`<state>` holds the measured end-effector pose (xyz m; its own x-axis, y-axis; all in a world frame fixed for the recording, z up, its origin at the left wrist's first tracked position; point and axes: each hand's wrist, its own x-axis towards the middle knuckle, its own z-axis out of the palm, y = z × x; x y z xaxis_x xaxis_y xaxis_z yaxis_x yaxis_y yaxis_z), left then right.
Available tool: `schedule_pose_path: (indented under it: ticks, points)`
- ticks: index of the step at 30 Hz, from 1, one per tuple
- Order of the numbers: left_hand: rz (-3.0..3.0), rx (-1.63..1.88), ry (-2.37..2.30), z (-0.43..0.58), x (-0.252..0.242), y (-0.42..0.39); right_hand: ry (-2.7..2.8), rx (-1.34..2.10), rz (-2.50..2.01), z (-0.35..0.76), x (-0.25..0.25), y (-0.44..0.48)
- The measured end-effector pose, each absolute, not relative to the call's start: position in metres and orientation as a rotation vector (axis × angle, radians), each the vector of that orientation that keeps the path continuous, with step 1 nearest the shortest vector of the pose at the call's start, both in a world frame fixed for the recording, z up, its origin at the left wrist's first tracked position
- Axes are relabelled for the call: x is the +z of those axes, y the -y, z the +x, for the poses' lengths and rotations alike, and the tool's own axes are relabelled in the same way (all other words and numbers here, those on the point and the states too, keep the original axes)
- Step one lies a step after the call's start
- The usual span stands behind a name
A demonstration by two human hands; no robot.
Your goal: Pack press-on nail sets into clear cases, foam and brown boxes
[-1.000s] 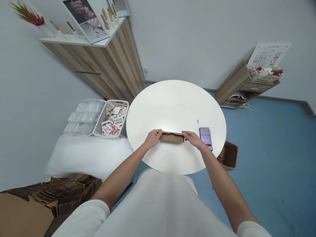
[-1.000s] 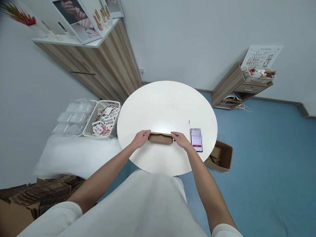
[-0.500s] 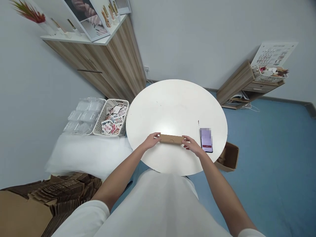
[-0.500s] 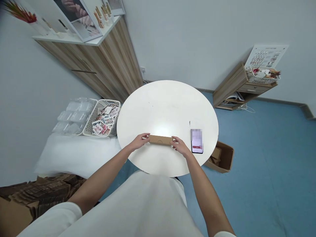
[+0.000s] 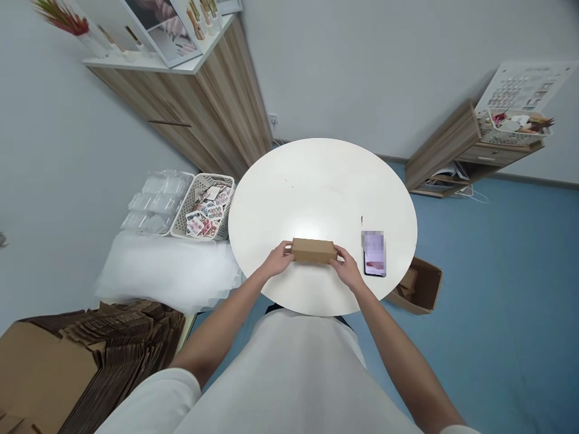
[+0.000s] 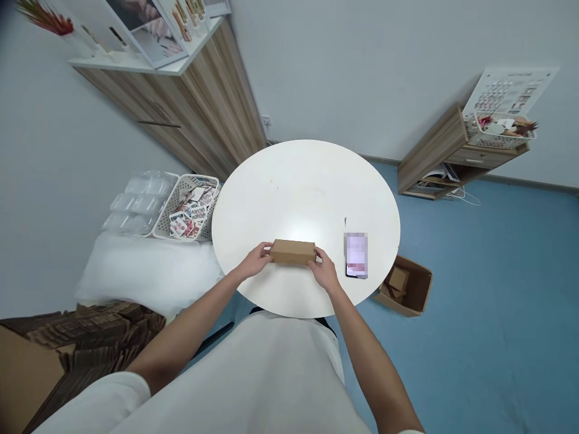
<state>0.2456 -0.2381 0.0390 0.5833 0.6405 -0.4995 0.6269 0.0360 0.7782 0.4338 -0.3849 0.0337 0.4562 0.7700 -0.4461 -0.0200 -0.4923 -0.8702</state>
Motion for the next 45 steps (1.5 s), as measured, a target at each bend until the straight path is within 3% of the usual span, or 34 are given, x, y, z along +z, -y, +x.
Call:
schedule_pose_path:
  ticks: [8,15,32,45]
  points:
    - [1.620,0.197,-1.338,0.251,0.015,0.293,0.504,1.008,-1.883,0.407,0.001,0.419]
    - [1.693,0.168,-1.286,0.244,-0.002,0.303,0.495,0.925,-2.058,0.392,-0.020,0.423]
    - [1.798,0.041,-1.131,0.244,-0.009,0.289,0.420,0.845,-2.284,0.384,-0.008,0.420]
    - [1.901,-0.182,-0.837,0.332,0.015,0.361,0.177,0.599,-2.267,0.437,0.015,0.544]
